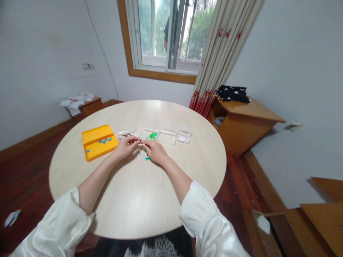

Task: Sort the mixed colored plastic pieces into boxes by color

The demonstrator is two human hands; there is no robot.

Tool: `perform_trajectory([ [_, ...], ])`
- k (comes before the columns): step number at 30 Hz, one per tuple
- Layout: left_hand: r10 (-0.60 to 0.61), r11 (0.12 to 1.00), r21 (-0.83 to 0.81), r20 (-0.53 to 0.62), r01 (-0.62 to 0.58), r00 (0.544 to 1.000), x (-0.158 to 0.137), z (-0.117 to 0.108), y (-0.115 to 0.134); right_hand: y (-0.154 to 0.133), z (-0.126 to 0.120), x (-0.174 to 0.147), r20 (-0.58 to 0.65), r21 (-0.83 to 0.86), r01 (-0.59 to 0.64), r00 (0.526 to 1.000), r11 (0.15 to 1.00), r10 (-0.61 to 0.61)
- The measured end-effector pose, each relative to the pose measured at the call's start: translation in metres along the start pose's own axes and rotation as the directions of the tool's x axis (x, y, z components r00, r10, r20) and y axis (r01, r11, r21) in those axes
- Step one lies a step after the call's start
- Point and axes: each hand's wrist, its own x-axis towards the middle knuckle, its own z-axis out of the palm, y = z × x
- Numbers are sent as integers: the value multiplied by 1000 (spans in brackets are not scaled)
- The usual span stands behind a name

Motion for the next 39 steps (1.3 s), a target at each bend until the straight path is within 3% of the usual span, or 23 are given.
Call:
perform_trajectory([
  [15,-12,1000,-20,10,12,1000,-1,-2,6,-2,-2,-2,17,7,-12,1000,1000,12],
  [25,-7,1000,28,-9,7,1000,-1,0,2,-1,-3,1,-74,-18,-53,996,998,52],
  [39,5,1000,14,-3,-5,1000,-1,1,-1,2,-1,0,-89,4,-74,993,997,74],
])
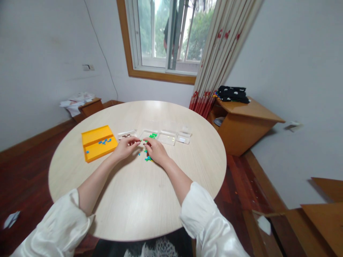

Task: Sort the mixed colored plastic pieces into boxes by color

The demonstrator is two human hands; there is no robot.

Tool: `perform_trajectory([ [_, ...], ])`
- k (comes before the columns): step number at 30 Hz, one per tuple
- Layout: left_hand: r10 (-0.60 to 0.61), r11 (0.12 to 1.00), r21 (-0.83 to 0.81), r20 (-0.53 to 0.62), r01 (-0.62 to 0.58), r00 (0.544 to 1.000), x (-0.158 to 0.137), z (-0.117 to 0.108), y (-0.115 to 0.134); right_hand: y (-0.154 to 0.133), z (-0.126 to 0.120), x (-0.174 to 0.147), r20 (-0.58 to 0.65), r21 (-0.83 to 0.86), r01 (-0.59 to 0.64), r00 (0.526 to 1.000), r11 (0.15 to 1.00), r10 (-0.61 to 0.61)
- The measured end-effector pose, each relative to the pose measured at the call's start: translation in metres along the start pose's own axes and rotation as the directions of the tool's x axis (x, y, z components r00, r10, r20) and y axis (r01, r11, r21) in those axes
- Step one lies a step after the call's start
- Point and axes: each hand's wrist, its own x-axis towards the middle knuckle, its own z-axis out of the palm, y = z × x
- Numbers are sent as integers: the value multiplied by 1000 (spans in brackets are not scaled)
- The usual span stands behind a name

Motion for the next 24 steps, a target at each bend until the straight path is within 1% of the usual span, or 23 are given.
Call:
perform_trajectory([
  [10,-1,1000,-6,2,1,1000,-1,-4,10,3,0,1,-48,-11,17,999,1000,-17],
  [16,4,1000,6,-12,-3,1000,-1,-5,11,6,2,1,-80,-6,35,996,999,-35],
  [24,-13,1000,4,-43,13,999,-1,-5,11,7,1,2,-99,25,3,995,1000,-1],
])
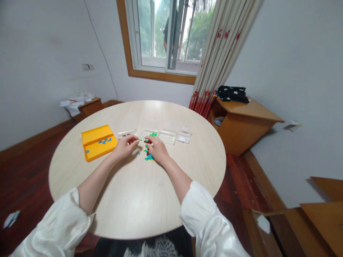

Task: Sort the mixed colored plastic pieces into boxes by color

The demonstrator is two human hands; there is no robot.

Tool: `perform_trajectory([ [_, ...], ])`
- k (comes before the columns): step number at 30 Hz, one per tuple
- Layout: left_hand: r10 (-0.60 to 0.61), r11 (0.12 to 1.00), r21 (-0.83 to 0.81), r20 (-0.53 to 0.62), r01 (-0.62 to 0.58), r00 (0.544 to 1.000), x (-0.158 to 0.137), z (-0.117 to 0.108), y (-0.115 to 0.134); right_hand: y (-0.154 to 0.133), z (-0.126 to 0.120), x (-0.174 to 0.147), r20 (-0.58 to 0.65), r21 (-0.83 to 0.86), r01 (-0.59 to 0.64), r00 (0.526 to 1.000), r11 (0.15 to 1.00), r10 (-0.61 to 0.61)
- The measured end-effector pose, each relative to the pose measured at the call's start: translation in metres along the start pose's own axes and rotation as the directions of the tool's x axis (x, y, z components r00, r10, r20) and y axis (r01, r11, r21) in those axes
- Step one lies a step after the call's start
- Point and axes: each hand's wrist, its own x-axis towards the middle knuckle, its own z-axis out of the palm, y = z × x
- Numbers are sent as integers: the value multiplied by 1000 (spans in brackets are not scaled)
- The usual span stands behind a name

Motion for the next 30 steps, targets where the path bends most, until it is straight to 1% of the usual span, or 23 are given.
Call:
perform_trajectory([
  [6,-19,1000,-3,-13,19,1000,0,1,-1,-2,-1,-1,17,9,-38,999,999,38],
  [14,-14,1000,1,0,14,1000,1,2,-3,0,1,0,6,2,-47,999,999,47],
  [24,-50,998,45,-6,51,999,2,0,-1,2,2,0,1,16,-47,999,999,47],
  [27,-79,995,59,-43,81,996,3,1,-2,2,2,0,-1,19,-44,999,999,44],
  [30,-115,990,64,-126,124,985,4,-2,-4,2,2,0,5,13,-48,999,999,48],
])
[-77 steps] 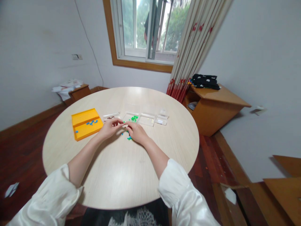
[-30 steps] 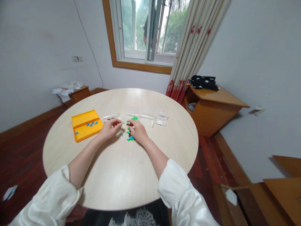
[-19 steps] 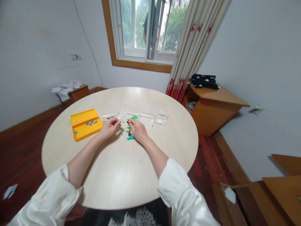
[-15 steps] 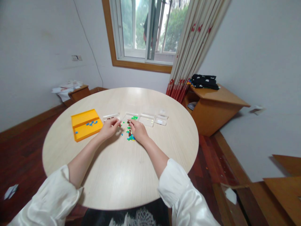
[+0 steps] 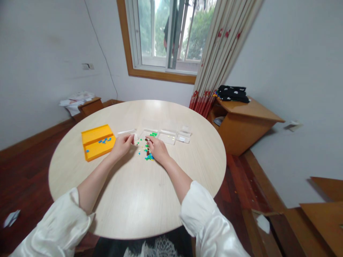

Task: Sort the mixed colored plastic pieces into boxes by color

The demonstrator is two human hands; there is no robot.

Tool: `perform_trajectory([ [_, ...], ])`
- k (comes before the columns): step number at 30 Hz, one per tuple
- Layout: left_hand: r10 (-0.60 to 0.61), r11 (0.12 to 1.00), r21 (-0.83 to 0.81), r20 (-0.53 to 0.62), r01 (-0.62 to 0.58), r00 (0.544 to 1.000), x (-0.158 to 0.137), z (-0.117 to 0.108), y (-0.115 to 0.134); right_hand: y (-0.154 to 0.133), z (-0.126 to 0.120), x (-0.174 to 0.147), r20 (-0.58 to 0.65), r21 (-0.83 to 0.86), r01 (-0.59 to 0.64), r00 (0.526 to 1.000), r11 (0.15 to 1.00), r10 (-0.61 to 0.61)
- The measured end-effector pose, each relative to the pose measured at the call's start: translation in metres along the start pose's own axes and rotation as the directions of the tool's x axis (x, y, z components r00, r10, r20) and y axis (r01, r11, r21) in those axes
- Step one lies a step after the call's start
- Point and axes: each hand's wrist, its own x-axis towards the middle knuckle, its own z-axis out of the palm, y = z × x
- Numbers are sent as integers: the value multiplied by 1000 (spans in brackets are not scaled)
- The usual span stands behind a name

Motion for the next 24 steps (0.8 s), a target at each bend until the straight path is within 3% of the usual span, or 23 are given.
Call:
perform_trajectory([
  [3,-74,997,-17,-146,72,986,4,-7,-4,0,0,0,9,-5,-14,1000,1000,14],
  [8,-231,973,-95,-334,212,914,10,-20,-9,-1,-1,-1,20,-15,-25,999,1000,25],
  [12,-287,958,-123,-334,260,898,11,-19,-15,-3,-2,-1,15,-23,-23,1000,999,23],
  [24,-297,955,-111,-358,276,885,11,-18,-19,-3,-1,-1,17,-22,-25,1000,999,26],
])
